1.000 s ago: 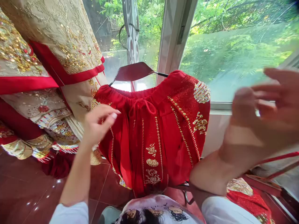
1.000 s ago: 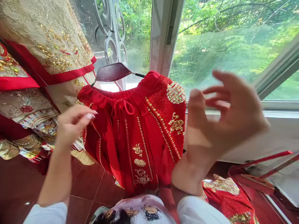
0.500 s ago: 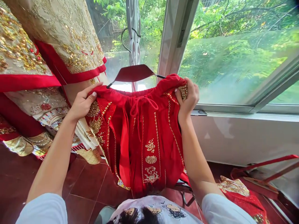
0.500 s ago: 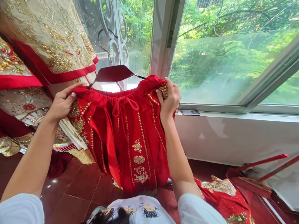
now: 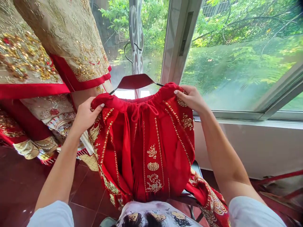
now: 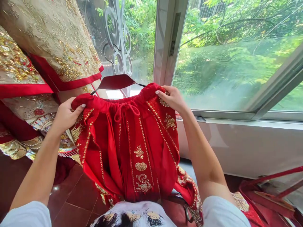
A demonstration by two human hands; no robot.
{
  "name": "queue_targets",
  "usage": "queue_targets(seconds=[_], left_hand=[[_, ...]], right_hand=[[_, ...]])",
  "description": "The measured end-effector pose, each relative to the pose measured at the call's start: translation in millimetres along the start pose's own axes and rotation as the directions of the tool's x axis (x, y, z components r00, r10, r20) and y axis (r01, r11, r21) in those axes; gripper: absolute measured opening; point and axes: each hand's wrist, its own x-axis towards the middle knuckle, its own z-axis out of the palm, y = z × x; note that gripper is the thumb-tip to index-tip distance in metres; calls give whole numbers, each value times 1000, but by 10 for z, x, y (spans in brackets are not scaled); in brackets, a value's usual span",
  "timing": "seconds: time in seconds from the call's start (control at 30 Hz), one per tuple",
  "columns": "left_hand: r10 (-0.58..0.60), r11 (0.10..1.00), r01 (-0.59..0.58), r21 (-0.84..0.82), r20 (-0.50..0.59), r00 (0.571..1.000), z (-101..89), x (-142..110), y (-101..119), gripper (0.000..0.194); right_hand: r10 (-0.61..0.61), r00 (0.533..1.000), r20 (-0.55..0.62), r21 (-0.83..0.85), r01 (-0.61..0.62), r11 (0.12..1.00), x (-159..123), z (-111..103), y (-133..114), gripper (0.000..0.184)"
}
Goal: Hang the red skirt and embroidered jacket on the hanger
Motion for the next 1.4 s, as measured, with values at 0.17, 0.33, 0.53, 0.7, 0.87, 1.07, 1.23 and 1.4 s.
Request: queue_targets(seconds=[0.17, 0.33, 0.53, 0.7, 0.87, 1.07, 1.23, 1.4], left_hand=[[58, 997, -59, -51, -21, 998, 110, 107, 177, 41], [61, 998, -60, 29, -38, 997, 148, 130, 225, 36], [50, 995, -43, 86, -85, 995, 9, 65, 45, 36], [108, 993, -103, 55, -92, 990, -111, 111, 5, 43], [77, 995, -82, -52, -95, 993, 9, 115, -31, 43], [35, 996, -43, -79, -104, 994, 113, 130, -79, 44], [-55, 957, 11, -291, -145, 988, 41, 15, -126, 56], [105, 994, -99, 36, -292, 951, 139, -603, 171, 39]], right_hand=[[36, 981, -191, 10, -35, 999, 42, -22, 14, 46], [23, 979, -201, 20, -19, 1000, 94, -3, 133, 36], [38, 981, -190, 73, -25, 997, -96, 273, 46, 33], [76, 982, -170, 147, -51, 988, -137, 384, 64, 33], [66, 970, -232, 145, -33, 989, -165, 356, 62, 30], [32, 968, -250, 98, -8, 995, -178, 285, 73, 34], [-1, 940, -341, 15, 6, 1000, -305, 162, 81, 47], [-24, 775, -631, -116, -63, 991, -986, 112, 89, 41]])
